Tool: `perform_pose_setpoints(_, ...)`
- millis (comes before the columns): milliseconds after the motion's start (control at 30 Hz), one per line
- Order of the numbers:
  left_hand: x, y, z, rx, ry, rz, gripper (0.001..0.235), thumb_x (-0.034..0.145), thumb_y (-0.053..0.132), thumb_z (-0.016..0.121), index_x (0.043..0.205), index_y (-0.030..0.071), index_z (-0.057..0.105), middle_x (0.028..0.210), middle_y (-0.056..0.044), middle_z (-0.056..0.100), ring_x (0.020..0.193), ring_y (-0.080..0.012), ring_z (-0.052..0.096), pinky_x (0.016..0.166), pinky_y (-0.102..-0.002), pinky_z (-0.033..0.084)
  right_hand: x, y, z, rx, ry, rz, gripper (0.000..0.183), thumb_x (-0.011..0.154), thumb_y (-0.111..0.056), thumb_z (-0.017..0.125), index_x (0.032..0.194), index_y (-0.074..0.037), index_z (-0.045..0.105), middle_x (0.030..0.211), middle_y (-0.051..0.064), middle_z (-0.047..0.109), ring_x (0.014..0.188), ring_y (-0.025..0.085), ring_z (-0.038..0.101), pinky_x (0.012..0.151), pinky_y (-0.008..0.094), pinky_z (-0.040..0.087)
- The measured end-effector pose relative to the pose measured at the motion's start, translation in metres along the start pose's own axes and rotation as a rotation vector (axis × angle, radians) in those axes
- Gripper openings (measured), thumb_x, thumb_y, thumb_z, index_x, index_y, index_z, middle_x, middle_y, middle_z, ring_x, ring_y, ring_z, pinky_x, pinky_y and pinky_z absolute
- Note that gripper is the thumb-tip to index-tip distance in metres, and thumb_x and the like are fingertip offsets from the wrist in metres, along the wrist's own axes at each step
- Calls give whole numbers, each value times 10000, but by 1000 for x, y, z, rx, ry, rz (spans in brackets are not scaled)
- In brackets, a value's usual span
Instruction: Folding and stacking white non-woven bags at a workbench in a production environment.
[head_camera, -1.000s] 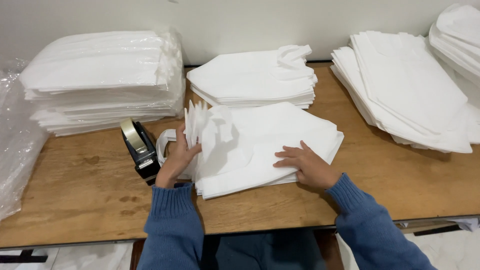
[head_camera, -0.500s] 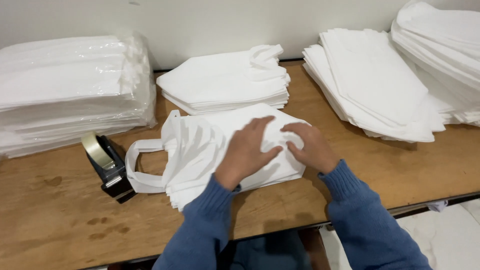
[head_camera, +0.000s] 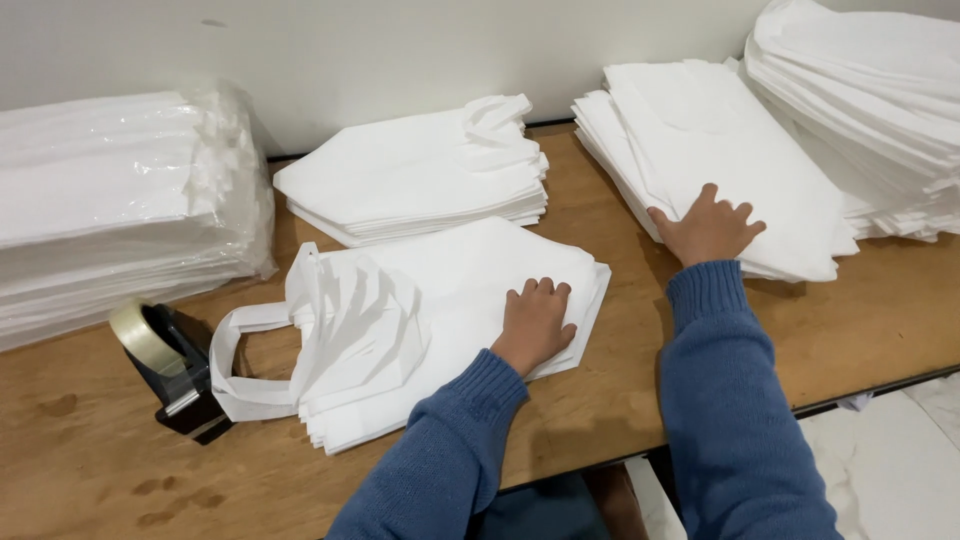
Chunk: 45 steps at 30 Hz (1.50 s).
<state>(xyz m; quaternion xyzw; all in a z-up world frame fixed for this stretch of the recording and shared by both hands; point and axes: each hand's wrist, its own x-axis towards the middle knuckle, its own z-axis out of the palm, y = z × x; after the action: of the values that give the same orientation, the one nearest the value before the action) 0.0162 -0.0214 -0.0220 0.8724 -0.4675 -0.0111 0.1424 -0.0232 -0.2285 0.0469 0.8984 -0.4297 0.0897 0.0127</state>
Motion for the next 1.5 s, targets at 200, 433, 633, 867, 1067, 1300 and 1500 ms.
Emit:
perform_pose_setpoints(200,-10,5,-12,-68,-29,6,470,732,247,578,1132,22,474,955,-168,545,915,-282,525,766,-441,426,-8,-33,-11,170,99,-146,884,687,-454,617,1347,-42,198,1347,289,158,1250,436,135,978,581,136)
perform_pose_setpoints(433,-60,6,-51,-25,94,22,488,750,196,572,1180,14,428,1032,-203,513,1001,-319,492,862,-486,342,17,-27,40,-17,79,-130,730,797,-384,526,1354,-79,166,1237,222,382,1171,339,326,927,502,252)
perform_pose_setpoints(633,-119,-20,-104,131,737,-107,726,569,297,674,1208,49,436,1231,-252,354,1160,-423,292,883,-663,97,5,-30,34,31,42,-88,767,739,-311,579,1341,-60,178,1300,281,245,1186,444,207,914,550,167)
perform_pose_setpoints(867,-147,-72,-97,-71,243,-579,1351,431,655,781,1344,180,-94,1377,-273,-71,1215,-359,120,906,-620,118,-11,-35,7,259,444,-356,516,733,14,445,1247,-30,440,899,154,581,696,321,551,501,404,438)
perform_pose_setpoints(1067,-139,-80,-77,85,137,-577,1149,526,459,739,1361,89,42,1039,-195,475,885,-338,499,780,-476,321,-109,-76,-36,654,794,-859,548,675,145,338,1182,44,520,1139,215,546,1033,354,521,853,401,431)
perform_pose_setpoints(1300,-149,-94,-86,-125,485,-535,837,638,-108,591,1338,-35,137,759,-232,591,717,-384,601,705,-427,426,-159,-101,5,1027,419,-1048,465,742,43,293,1138,-22,528,1093,186,554,990,334,531,853,392,439)
perform_pose_setpoints(1500,-173,-130,-103,-702,1163,-716,722,651,56,583,1287,147,254,1187,-208,442,1098,-345,442,922,-467,310,-169,-98,23,951,146,-1134,457,751,1,296,1098,-127,564,1087,107,574,1020,295,529,863,377,446)
